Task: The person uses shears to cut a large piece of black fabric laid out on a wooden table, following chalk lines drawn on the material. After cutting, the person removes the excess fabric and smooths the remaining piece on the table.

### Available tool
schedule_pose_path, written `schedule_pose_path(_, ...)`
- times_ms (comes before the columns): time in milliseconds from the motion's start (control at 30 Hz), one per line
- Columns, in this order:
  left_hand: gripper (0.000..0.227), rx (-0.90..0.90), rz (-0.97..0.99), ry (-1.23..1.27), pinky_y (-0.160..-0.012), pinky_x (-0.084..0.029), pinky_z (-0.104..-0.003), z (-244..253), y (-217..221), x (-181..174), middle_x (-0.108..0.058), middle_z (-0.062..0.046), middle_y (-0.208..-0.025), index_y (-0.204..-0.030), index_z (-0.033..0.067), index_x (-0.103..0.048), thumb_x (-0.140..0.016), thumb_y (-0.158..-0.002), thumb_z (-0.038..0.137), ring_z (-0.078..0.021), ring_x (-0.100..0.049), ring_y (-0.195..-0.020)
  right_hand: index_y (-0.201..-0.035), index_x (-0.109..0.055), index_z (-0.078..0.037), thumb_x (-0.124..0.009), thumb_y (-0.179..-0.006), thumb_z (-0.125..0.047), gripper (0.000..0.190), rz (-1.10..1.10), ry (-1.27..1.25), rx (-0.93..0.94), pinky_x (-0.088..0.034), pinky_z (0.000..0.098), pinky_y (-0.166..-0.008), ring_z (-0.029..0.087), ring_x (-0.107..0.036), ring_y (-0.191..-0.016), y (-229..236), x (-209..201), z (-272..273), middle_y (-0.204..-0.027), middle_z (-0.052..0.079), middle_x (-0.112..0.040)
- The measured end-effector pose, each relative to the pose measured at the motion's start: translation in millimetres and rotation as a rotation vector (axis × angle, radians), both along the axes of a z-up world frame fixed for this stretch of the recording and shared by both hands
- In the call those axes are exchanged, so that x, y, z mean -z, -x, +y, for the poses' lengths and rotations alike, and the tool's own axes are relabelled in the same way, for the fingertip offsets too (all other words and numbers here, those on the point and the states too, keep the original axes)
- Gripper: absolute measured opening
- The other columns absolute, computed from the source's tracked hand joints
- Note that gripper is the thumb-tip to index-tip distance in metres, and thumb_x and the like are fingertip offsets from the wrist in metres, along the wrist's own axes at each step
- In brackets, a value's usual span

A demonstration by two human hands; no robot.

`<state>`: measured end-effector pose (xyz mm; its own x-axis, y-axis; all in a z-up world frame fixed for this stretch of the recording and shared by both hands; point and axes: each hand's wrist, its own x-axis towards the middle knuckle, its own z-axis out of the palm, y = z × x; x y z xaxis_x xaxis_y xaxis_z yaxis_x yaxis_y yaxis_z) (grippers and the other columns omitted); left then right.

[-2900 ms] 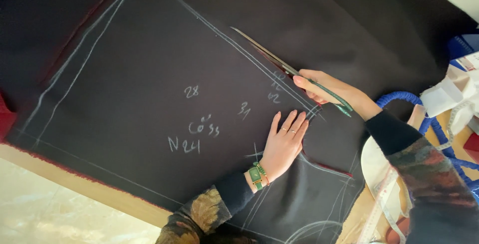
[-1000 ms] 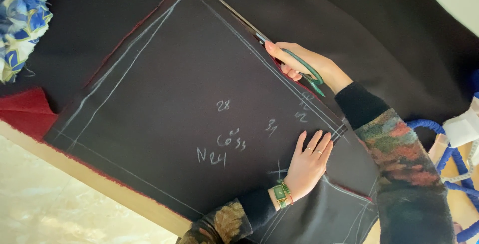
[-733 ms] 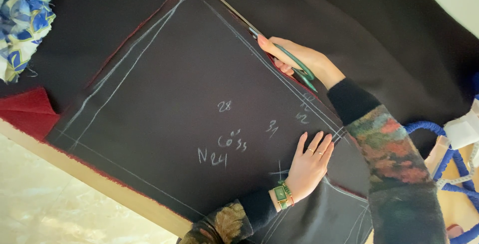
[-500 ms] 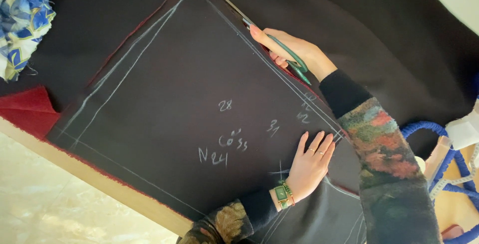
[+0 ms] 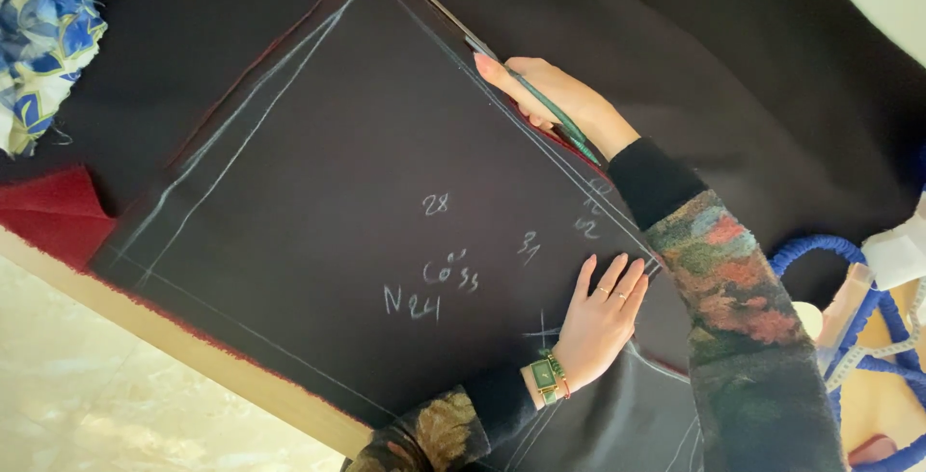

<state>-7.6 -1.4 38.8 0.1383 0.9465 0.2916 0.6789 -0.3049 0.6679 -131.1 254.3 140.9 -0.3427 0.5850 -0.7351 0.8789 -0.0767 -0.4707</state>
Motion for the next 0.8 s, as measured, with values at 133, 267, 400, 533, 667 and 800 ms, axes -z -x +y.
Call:
schedule_pose_path(133,0.051,-0.006,0.027,-0.008,-0.121,-0.035,-0.060,0.3,2.1,-2.9,-0.055,-0.014,-0.149,-0.135,-0.0013,-0.063,-0.076,-0.087,0.008,-0.0312,-0.046,-0.144,-0.078,-0.026,-0.018,-0.029,-0.083,-0.083,0.065,0.013,-0.037,-0.024,-0.027,0.0240,-0.048,0.009,-0.026,-0.047,-4.1,8.4,0.1,-0.061,-0.003,-0.029)
schedule_pose_path(267,0.013,-0.043,-0.185,-0.021,-0.087,-0.031,-0.055,18.4,42.4,-43.4,-0.050,-0.012,-0.108,-0.099,0.0045,-0.055,-0.064,-0.094,0.012,-0.0338,-0.047,-0.106,-0.082,-0.031,-0.019,-0.035,-0.079,-0.084,0.066,0.054,-0.041,-0.020,-0.030,0.0238,-0.048,0.008,-0.029,-0.053,-2.9,10.5,2.1,-0.067,-0.003,-0.032)
schedule_pose_path(400,0.018,-0.486,0.329,-0.066,-0.057,-0.043,-0.042,76.5,134.5,-41.0,-0.050,-0.002,-0.071,-0.075,0.0165,-0.064,-0.075,-0.076,0.030,-0.0213,-0.053,-0.064,-0.100,-0.065,-0.007,-0.052,-0.088,-0.085,0.080,0.213,-0.064,0.010,-0.051,0.0215,-0.036,0.017,-0.060,-0.047,-30.7,87.1,28.4,-0.065,0.014,-0.057)
schedule_pose_path(533,0.005,-0.830,0.455,-0.057,-0.076,-0.044,-0.049,156.5,280.5,-38.6,-0.058,-0.010,-0.076,-0.079,0.0094,-0.059,-0.059,-0.084,0.010,-0.0350,-0.057,-0.083,-0.080,-0.025,-0.017,-0.040,-0.081,-0.082,0.066,0.073,0.040,0.052,-0.025,0.0246,-0.048,0.009,-0.023,-0.052,-8.4,7.8,1.4,-0.064,-0.002,-0.026)
schedule_pose_path(667,0.038,-0.604,0.403,-0.119,-0.103,-0.013,-0.081,202.6,389.1,45.6,-0.052,-0.012,-0.152,-0.146,0.0153,-0.059,-0.052,-0.112,0.031,-0.0441,-0.033,-0.141,-0.080,-0.023,-0.017,-0.038,-0.079,-0.083,0.068,0.059,0.036,0.030,-0.028,0.0241,-0.051,0.009,-0.025,-0.055,-5.4,2.2,0.7,-0.066,-0.002,-0.028)
schedule_pose_path(800,0.030,-0.514,0.470,-0.246,-0.087,-0.011,-0.091,230.5,427.5,71.3,-0.060,-0.011,-0.145,-0.139,0.0232,-0.071,-0.063,-0.110,0.020,-0.0412,-0.041,-0.135,-0.080,-0.021,-0.018,-0.039,-0.078,-0.083,0.068,0.044,0.051,0.056,-0.027,0.0233,-0.054,0.010,-0.024,-0.058,-1.8,-8.1,-5.6,-0.068,-0.002,-0.026)
